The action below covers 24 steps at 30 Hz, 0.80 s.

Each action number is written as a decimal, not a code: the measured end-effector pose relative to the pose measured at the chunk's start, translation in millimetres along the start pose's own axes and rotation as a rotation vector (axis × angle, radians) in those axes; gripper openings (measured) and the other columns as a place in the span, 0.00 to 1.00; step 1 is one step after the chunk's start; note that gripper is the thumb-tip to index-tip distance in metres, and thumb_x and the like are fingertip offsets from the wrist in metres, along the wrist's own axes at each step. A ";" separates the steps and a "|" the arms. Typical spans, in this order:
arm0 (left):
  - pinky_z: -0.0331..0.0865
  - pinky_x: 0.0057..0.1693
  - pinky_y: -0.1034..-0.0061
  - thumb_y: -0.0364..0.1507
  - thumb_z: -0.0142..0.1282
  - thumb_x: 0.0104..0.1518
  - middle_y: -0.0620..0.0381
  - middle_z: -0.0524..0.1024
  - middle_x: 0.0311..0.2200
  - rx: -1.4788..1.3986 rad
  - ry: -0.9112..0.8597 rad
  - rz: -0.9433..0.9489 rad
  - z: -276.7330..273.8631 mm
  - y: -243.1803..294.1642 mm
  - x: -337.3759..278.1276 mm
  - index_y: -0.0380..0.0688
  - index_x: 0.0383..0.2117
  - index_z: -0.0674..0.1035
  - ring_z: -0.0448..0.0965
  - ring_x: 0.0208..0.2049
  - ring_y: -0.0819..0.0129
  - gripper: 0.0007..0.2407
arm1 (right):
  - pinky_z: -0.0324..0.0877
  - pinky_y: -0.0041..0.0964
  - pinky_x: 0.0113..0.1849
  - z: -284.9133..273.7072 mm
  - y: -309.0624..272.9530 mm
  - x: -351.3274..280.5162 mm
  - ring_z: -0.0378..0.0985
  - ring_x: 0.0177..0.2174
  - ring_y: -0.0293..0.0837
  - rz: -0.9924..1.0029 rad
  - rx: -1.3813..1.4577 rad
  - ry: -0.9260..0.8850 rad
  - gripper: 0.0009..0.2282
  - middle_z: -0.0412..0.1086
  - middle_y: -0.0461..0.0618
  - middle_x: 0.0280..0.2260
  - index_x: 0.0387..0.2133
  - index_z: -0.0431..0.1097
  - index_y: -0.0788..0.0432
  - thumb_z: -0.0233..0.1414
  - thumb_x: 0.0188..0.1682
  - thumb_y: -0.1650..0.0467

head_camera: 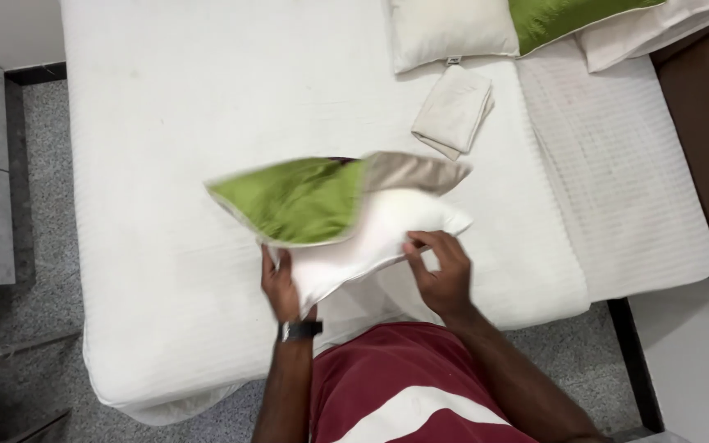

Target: The person inserts a white pillow into a two-toned purple and green pillowcase, then places it on the bed. They repeat this process with a second pillow and pillowcase. Finally, they insert a larger white pillow into a plain white pillowcase and arrange it on the bed.

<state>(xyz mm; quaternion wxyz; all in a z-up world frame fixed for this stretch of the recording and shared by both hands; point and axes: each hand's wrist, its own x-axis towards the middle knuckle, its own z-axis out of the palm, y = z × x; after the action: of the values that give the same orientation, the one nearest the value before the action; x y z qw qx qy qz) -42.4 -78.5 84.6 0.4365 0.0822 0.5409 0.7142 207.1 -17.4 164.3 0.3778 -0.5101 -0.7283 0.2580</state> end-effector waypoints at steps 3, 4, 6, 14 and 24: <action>0.77 0.42 0.68 0.27 0.51 0.62 0.38 0.75 0.55 -0.062 0.020 -0.221 -39.5 -7.4 -29.0 0.40 0.67 0.65 0.81 0.40 0.65 0.24 | 0.68 0.47 0.51 -28.4 -26.8 10.7 0.79 0.45 0.43 -0.166 -0.065 0.007 0.09 0.78 0.48 0.40 0.42 0.76 0.57 0.59 0.54 0.66; 0.77 0.42 0.68 0.27 0.51 0.62 0.38 0.75 0.55 -0.065 0.026 -0.220 -69.6 -33.9 -21.0 0.40 0.67 0.65 0.81 0.40 0.65 0.24 | 0.68 0.47 0.51 -26.2 -36.3 18.6 0.79 0.45 0.43 -0.169 -0.063 0.001 0.09 0.78 0.48 0.40 0.42 0.76 0.57 0.59 0.54 0.66; 0.78 0.43 0.69 0.26 0.52 0.60 0.41 0.81 0.51 0.442 -0.064 -0.382 -134.5 -88.7 -17.1 0.37 0.62 0.72 0.85 0.37 0.64 0.21 | 0.55 0.57 0.57 -23.4 -56.4 27.8 0.61 0.60 0.57 -0.340 -0.233 -0.078 0.20 0.62 0.63 0.60 0.52 0.71 0.56 0.57 0.52 0.58; 0.78 0.47 0.71 0.32 0.64 0.57 0.50 0.86 0.41 1.014 -0.164 -0.041 -79.0 -72.1 -14.0 0.45 0.44 0.84 0.85 0.39 0.67 0.11 | 0.32 0.75 0.61 88.6 39.0 -41.3 0.41 0.69 0.57 -0.494 -0.334 -0.526 0.26 0.51 0.55 0.69 0.63 0.65 0.46 0.51 0.52 0.52; 0.75 0.50 0.67 0.31 0.54 0.65 0.52 0.83 0.41 0.988 -0.283 -0.032 20.4 -76.5 86.9 0.44 0.46 0.82 0.82 0.41 0.61 0.09 | 0.51 0.65 0.62 73.7 55.5 15.0 0.47 0.67 0.58 -0.006 0.009 -0.291 0.37 0.45 0.61 0.67 0.65 0.50 0.50 0.62 0.46 0.56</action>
<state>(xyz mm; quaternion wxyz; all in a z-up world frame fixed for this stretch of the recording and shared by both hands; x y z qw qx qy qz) -42.1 0.3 -2.7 0.4253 0.3665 0.7506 0.3484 174.6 16.6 83.5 0.2714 -0.4633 -0.7758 0.3314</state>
